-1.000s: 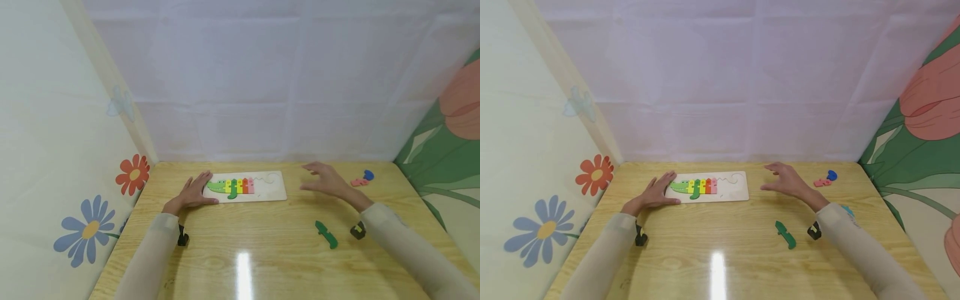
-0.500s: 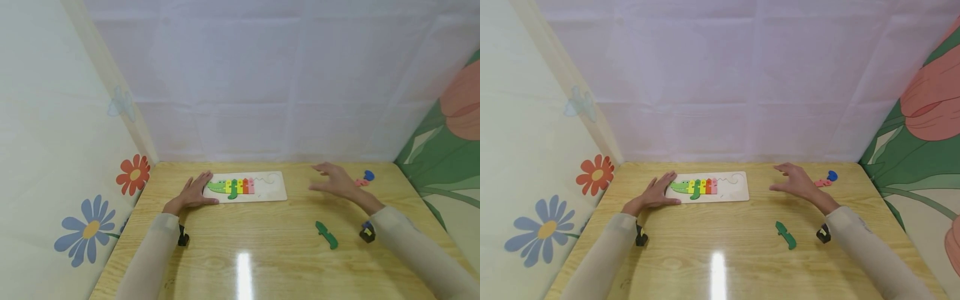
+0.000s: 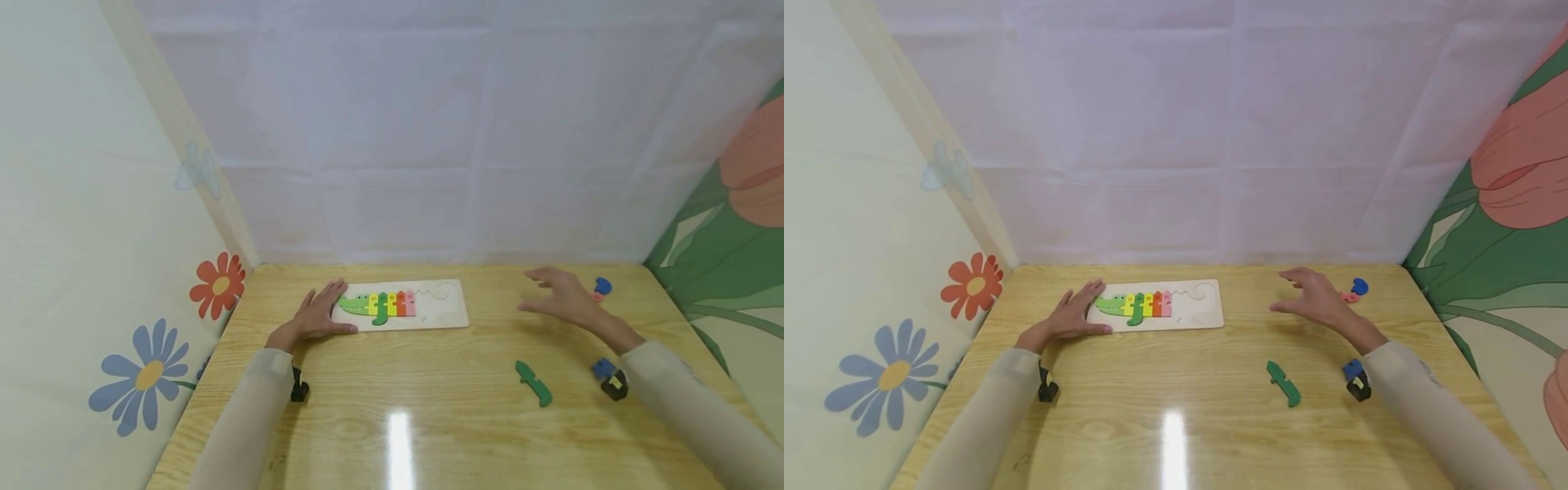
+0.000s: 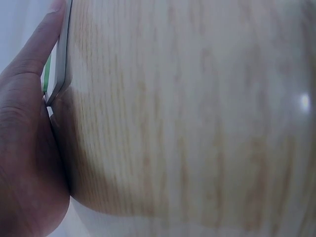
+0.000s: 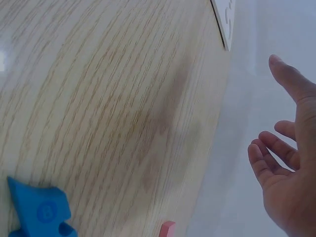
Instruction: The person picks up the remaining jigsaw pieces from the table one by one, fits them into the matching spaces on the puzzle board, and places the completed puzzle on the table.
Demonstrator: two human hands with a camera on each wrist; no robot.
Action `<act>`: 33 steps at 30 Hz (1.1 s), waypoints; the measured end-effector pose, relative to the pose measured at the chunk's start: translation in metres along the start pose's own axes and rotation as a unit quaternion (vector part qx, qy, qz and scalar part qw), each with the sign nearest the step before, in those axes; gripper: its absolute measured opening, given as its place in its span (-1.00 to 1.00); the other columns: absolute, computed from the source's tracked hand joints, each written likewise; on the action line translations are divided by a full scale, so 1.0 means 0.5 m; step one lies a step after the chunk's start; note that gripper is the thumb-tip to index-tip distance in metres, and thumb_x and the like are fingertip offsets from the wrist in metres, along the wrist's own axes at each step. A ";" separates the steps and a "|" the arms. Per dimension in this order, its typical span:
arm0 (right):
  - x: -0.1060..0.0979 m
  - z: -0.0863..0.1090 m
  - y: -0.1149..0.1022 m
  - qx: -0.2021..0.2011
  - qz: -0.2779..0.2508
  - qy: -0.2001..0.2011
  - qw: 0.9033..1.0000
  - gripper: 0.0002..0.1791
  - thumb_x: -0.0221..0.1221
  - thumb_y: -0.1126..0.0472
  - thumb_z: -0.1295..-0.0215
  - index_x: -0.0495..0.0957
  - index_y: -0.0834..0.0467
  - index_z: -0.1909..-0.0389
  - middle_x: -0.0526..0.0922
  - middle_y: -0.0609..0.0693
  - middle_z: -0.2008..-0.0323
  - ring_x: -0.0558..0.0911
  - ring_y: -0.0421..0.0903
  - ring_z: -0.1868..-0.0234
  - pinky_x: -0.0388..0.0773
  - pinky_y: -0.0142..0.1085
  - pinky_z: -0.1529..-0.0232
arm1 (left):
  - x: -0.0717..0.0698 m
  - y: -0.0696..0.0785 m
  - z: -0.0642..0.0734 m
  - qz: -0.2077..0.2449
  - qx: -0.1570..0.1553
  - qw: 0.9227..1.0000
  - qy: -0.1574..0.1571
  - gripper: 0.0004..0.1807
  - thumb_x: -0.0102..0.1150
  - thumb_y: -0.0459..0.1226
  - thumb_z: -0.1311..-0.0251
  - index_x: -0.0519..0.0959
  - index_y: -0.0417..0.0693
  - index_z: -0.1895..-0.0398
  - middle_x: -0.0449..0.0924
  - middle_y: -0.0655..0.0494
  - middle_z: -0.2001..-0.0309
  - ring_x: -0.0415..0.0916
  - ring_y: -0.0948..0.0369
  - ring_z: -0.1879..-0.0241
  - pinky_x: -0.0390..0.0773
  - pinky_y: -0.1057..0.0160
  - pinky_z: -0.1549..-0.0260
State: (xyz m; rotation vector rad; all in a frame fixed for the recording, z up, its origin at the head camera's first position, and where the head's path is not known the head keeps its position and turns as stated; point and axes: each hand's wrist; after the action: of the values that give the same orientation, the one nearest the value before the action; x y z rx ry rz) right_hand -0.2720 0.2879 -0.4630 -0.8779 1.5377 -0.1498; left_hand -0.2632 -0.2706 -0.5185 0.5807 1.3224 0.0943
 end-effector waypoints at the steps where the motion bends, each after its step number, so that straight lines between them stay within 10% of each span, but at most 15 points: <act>1: -0.002 0.002 0.001 0.004 0.002 -0.001 1.000 -0.10 0.58 -0.01 -0.16 0.49 0.41 -0.39 0.54 0.44 -0.32 0.66 0.46 -0.15 0.62 0.28 -0.13 | 0.000 0.000 0.000 0.000 0.000 1.000 -0.001 0.31 0.41 0.30 -0.17 -0.06 -0.14 -0.74 -0.18 -0.15 -0.73 -0.30 -0.14 -0.71 -0.38 -0.35 -0.57; 33: -0.070 0.066 0.058 0.028 0.040 0.012 0.999 -0.10 0.53 -0.04 -0.22 0.46 0.47 -0.38 0.51 0.53 -0.30 0.71 0.45 -0.01 0.69 0.26 0.02 | 0.002 -0.001 -0.002 0.001 0.002 1.000 -0.003 0.32 0.40 0.33 -0.16 -0.07 -0.14 -0.74 -0.19 -0.13 -0.74 -0.30 -0.11 -0.72 -0.38 -0.34 -0.58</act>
State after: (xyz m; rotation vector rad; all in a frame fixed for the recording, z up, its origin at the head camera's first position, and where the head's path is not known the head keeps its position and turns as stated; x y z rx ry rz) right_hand -0.2580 0.3420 -0.4580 -0.7710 1.5813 -0.1445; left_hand -0.2638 -0.2704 -0.5195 0.5854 1.3161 0.0907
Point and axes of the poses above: each hand's wrist, its own z-axis away from the middle knuckle, its own x-axis out of the palm, y = z × x
